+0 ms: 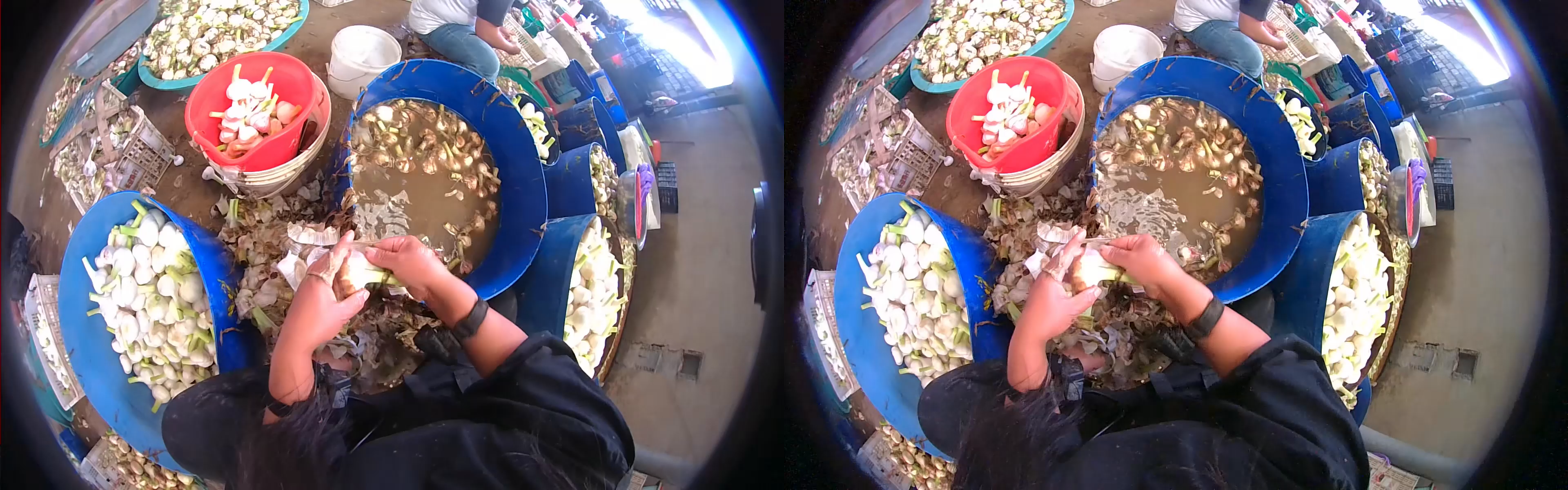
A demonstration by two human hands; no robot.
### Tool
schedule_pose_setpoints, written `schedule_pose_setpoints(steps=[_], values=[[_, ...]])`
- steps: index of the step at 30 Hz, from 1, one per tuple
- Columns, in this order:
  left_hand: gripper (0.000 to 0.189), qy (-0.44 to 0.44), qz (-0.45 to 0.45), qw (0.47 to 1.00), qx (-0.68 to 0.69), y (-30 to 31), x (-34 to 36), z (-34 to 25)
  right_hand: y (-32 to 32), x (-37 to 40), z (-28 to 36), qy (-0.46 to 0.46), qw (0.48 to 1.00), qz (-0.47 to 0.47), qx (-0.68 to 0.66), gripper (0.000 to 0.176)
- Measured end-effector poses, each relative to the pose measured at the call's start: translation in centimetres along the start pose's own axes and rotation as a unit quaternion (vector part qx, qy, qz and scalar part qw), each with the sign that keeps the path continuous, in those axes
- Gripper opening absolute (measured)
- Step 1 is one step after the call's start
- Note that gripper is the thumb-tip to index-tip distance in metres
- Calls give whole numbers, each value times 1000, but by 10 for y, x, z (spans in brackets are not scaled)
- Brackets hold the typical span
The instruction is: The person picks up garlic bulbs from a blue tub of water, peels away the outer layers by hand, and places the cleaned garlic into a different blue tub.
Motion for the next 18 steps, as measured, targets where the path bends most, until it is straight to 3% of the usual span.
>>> schedule_pose_setpoints(steps=[1, 3, 5, 7, 9, 10, 11, 12, 15, 17, 18], values=[[60, 0, 0, 1000, 0, -1, -1, 1, 0, 1, 2, 0, 1000, 0, 0, 19], [49, -180, 3, 950, -256, -2, -3, -16, -6, 2, 1, -62, 982, 64, -169, 16], [38, -193, 0, 951, -243, -3, -3, -9, -12, 10, 6, -58, 974, 73, -208, 20], [31, -154, -67, 980, -103, 3, -5, 4, -17, 22, 15, 0, 962, 96, -255, 24], [21, -148, -110, 980, -74, 1, -8, 9, -19, 27, 6, 24, 953, 131, -273, 29], [16, -39, -211, 965, 153, 7, -5, 26, -21, 33, 8, 92, 945, 156, -273, 32], [13, 72, -297, 878, 367, 5, 2, 45, -25, 41, 10, 159, 931, 182, -273, 35], [18, 91, -314, 836, 442, 10, 4, 53, -22, 48, 2, 156, 955, 135, -215, 41], [25, 162, -352, 778, 494, 23, 9, 56, 4, 68, -5, 184, 939, 143, -253, 34], [27, 158, -360, 752, 529, 28, 11, 68, 23, 82, 27, 304, 883, 227, -278, 30], [28, 155, -361, 725, 565, 27, 12, 73, 32, 85, 34, 324, 854, 197, -357, 30]])
Point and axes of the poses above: each hand's wrist, its own x-axis away from the middle knuckle, its own y-axis out of the back of the hand, z = x × y, the point moved 6 cm from there along -x, towards the middle knuckle, and after that the axes turned 10 degrees about -y, right-handed, at the moved point
